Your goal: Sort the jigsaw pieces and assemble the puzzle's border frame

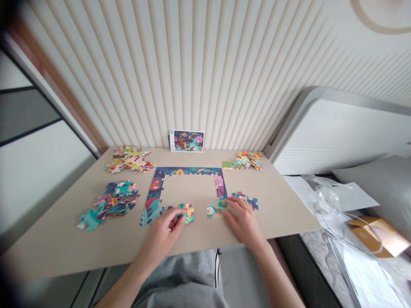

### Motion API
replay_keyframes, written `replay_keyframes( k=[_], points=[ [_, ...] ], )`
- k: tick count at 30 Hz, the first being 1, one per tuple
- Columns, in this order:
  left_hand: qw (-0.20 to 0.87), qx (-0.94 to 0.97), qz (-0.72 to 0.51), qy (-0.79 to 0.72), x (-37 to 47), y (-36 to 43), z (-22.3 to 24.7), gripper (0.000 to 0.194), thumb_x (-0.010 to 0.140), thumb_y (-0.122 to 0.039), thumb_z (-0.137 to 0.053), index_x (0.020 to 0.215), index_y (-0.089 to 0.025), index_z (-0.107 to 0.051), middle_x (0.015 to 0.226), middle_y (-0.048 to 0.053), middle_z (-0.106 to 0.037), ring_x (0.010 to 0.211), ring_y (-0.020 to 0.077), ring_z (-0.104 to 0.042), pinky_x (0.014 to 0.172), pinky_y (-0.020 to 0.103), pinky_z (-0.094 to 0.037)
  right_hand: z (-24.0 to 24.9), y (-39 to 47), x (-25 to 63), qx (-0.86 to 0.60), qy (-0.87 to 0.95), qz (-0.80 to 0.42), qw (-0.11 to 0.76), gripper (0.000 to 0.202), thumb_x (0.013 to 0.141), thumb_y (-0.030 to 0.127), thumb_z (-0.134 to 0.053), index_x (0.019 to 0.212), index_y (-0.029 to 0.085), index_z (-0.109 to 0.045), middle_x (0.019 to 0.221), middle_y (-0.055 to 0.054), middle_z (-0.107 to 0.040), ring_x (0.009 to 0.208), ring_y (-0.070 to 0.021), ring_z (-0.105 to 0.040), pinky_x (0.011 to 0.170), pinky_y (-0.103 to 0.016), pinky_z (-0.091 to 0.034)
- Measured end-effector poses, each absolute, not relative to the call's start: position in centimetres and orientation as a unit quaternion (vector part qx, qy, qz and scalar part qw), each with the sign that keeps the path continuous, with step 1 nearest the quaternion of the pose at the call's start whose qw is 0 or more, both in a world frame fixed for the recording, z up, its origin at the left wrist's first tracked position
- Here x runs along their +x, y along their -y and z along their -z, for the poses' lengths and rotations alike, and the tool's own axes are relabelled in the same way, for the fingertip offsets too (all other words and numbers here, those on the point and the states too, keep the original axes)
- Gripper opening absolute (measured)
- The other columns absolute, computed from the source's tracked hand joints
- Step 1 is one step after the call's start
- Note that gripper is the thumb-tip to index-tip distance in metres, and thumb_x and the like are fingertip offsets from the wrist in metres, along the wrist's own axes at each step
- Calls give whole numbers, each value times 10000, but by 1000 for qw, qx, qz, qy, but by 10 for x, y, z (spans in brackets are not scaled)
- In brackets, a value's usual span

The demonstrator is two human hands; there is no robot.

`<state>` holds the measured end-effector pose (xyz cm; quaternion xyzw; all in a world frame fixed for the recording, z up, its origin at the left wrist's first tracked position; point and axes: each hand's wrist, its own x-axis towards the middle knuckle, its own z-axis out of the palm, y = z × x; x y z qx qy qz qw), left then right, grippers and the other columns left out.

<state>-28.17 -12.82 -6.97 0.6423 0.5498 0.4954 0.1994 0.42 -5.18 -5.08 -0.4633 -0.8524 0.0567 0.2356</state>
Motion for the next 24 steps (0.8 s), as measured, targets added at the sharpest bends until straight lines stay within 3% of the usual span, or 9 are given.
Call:
replay_keyframes(
  k=[6,10,14,18,21,24],
  points=[
    [208,645,-490,-548,-282,129,71,172,958,-171,-565,1050,-223,-702,939,26,-765,688,133,-662,672,239,-531,59,50,8,-464,864,-25,192,520,1012,485,-580,1502,312,-547,1570,-84,-517,1439,-335,-481,1178,-564,-405],
    [229,627,-501,-551,-283,128,72,160,977,-223,-562,1043,-221,-707,908,30,-754,697,142,-671,665,243,-536,56,51,-2,-454,861,-48,225,466,1019,454,-571,1451,283,-599,1541,-104,-549,1452,-346,-465,1205,-610,-346],
    [303,603,-501,-542,-280,134,68,192,1010,-296,-548,1078,-221,-712,790,15,-723,701,161,-690,646,247,-547,45,67,-32,-426,819,-193,333,353,1064,377,-490,1357,273,-657,1386,-102,-671,1295,-277,-621,1088,-462,-505],
    [343,601,-475,-544,-280,145,63,236,1036,-356,-540,1159,-224,-691,746,-4,-708,644,155,-675,615,254,-553,35,81,-80,-366,826,-285,320,322,1026,354,-596,1331,281,-673,1229,-78,-736,1130,-243,-683,990,-393,-544],
    [243,630,-474,-565,-295,152,65,255,1043,-318,-527,1248,-226,-648,981,53,-753,788,174,-716,709,290,-595,39,76,-111,-357,835,-284,308,245,1016,313,-621,1237,273,-718,1084,-54,-764,968,-217,-695,896,-364,-554],
    [49,667,-443,-597,-321,158,71,303,1033,-253,-525,1323,-227,-613,1300,119,-680,1143,258,-674,973,426,-572,46,66,-130,-372,848,-232,298,193,1023,281,-611,1167,269,-739,1026,-46,-770,964,-230,-681,901,-386,-537]
  ],
)
